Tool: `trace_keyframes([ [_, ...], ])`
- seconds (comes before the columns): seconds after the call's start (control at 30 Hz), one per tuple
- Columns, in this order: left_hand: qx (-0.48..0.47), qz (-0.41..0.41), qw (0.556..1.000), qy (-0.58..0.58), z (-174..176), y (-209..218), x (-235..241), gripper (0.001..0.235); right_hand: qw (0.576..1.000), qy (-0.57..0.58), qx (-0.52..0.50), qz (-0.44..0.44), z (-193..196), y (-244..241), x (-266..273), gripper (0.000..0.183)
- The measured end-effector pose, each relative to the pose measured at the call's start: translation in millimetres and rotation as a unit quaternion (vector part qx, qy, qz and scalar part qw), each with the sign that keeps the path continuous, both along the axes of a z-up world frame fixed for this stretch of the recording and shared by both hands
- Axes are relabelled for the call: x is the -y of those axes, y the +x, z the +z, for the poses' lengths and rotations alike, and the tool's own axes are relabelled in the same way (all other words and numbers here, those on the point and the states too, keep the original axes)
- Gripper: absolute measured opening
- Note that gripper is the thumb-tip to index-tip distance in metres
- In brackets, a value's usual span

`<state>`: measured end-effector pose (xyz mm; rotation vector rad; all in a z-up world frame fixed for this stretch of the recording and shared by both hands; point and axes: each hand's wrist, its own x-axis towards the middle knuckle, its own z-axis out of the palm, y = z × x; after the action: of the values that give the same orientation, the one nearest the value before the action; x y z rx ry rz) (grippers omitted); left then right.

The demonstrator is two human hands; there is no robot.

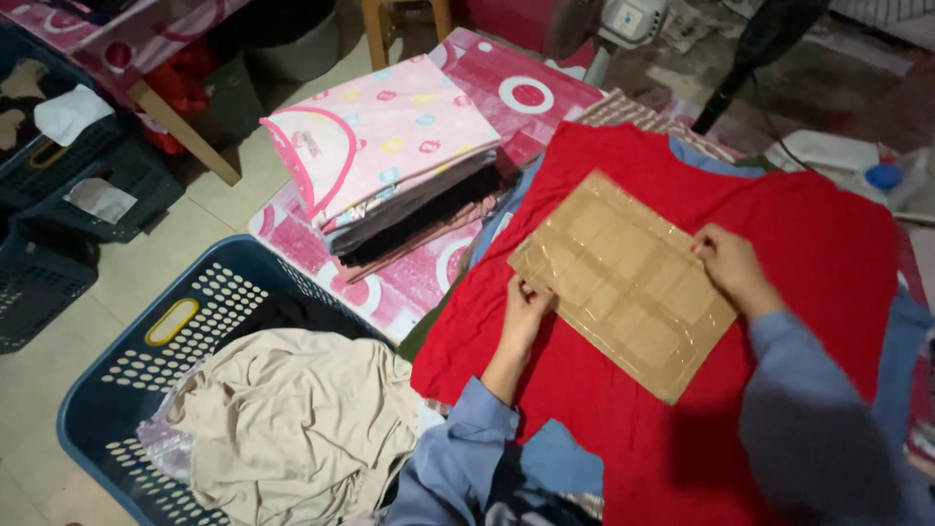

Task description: Folding various items of clothing including t-shirts and trousers using a cardboard guide.

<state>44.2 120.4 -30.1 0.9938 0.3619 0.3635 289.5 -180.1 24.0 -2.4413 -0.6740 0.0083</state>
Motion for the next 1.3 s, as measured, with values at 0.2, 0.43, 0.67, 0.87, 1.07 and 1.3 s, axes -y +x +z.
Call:
trace_keyframes([
  [0.2,-0.112,0.206,0.861,0.452,61.1,4.2,-57.9,0.053,0.988,-0.012,0.145,-0.046,-22.1,-8.7,-40.7,0.011],
  [0.43,-0.207,0.107,0.731,0.641,52.4,-5.1,-118.8,0.018,0.970,-0.006,0.217,-0.107,-21.2,-11.8,-75.9,0.013],
  [0.67,-0.255,0.039,0.797,0.546,52.5,-15.9,-134.7,0.023,0.977,0.008,0.207,-0.060,-22.8,-15.0,-81.3,0.016],
  [0.87,-0.205,-0.035,0.848,0.488,24.4,-16.9,-161.2,0.024,0.979,0.046,0.191,-0.049,-22.3,-15.6,-78.1,0.015],
  [1.07,-0.175,-0.092,0.871,0.449,4.5,-18.3,-163.5,0.032,0.984,0.031,0.166,-0.054,-18.9,-19.1,-84.5,0.016],
  [1.3,-0.289,-0.061,0.785,0.545,67.7,-32.6,-128.9,0.041,0.984,-0.003,0.153,-0.089,-11.8,-27.3,-93.4,0.017],
])
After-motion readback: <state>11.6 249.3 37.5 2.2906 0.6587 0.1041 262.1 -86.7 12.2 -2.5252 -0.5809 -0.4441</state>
